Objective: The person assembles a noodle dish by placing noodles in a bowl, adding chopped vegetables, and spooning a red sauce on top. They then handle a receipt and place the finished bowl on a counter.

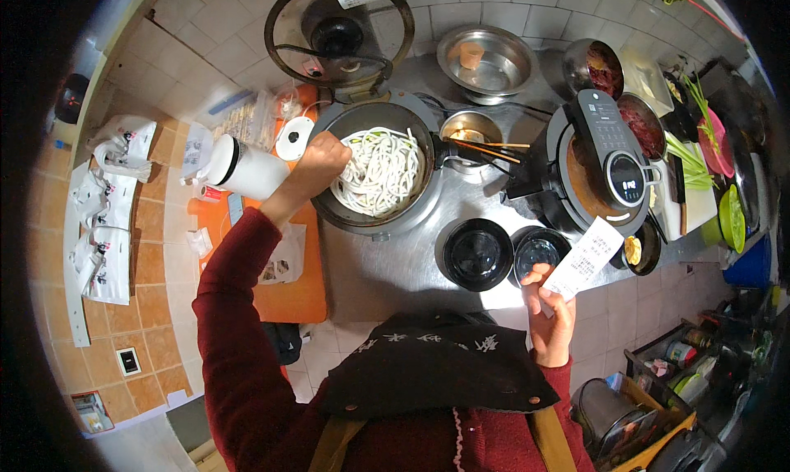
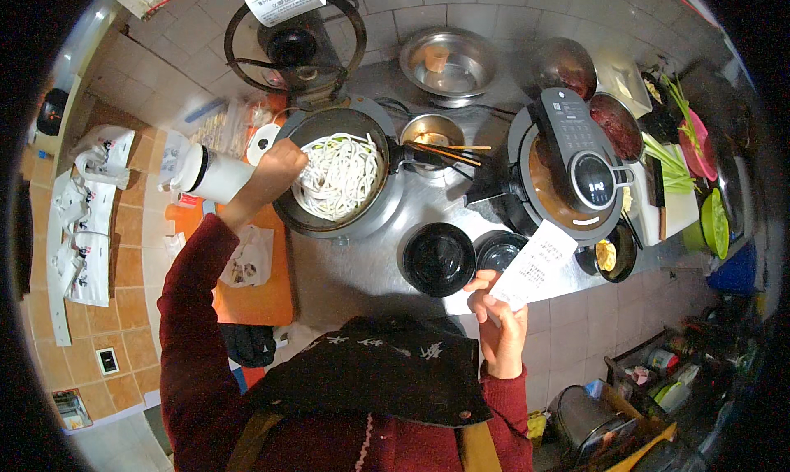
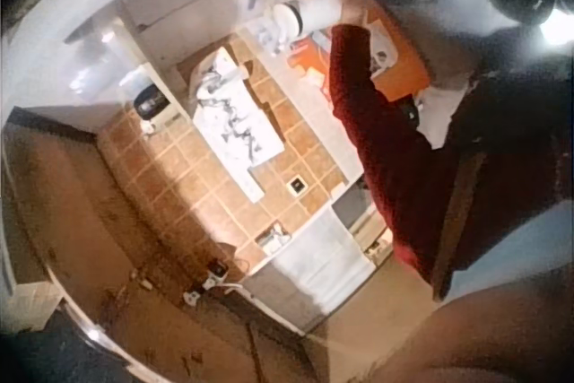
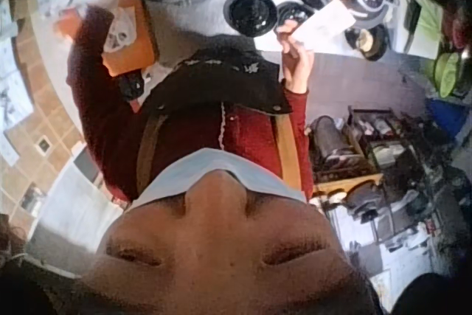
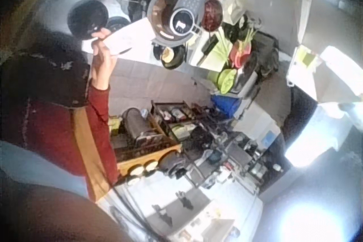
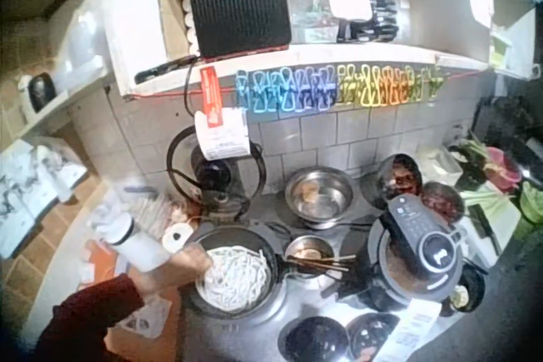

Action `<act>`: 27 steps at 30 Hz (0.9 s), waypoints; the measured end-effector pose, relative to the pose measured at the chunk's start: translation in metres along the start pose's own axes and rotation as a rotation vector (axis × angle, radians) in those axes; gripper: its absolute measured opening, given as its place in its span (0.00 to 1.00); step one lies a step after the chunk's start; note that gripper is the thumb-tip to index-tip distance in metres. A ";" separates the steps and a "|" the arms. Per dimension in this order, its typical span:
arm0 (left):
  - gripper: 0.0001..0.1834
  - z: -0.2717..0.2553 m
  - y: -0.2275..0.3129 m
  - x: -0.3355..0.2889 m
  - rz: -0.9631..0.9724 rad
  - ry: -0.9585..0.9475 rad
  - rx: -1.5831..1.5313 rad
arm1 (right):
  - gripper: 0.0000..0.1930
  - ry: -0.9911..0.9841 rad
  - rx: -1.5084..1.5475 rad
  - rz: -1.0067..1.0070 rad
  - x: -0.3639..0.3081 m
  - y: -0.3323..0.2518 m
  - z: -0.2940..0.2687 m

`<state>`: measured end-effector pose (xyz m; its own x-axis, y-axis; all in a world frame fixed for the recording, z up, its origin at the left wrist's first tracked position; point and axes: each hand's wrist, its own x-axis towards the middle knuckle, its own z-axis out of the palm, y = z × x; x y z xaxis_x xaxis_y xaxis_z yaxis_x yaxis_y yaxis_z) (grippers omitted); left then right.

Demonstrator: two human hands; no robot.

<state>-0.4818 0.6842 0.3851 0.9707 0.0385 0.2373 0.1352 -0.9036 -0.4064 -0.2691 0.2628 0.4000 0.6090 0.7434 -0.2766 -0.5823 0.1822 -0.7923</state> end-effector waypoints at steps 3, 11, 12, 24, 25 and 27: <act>0.04 -0.002 0.005 0.002 0.013 -0.057 0.115 | 0.21 0.016 -0.002 0.010 -0.006 0.001 0.005; 0.06 -0.009 -0.016 0.026 -0.083 0.064 0.007 | 0.21 0.055 0.006 -0.022 -0.008 0.004 0.002; 0.06 -0.005 -0.006 0.034 -0.242 0.136 -0.150 | 0.20 0.063 0.030 -0.029 -0.007 0.004 0.000; 0.14 0.089 0.033 0.301 -0.872 0.189 -0.699 | 0.18 0.192 0.136 -0.143 0.000 -0.007 -0.022; 0.16 0.088 0.033 0.311 -0.917 0.092 -0.696 | 0.18 0.203 0.141 -0.150 0.000 -0.008 -0.023; 0.20 0.076 0.040 0.308 -0.838 0.073 -0.854 | 0.19 0.182 0.171 -0.180 0.002 -0.008 -0.025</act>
<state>-0.1622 0.6927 0.3752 0.6267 0.7506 0.2092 0.5172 -0.6015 0.6088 -0.2499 0.2465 0.3928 0.7882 0.5644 -0.2455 -0.5291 0.4176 -0.7387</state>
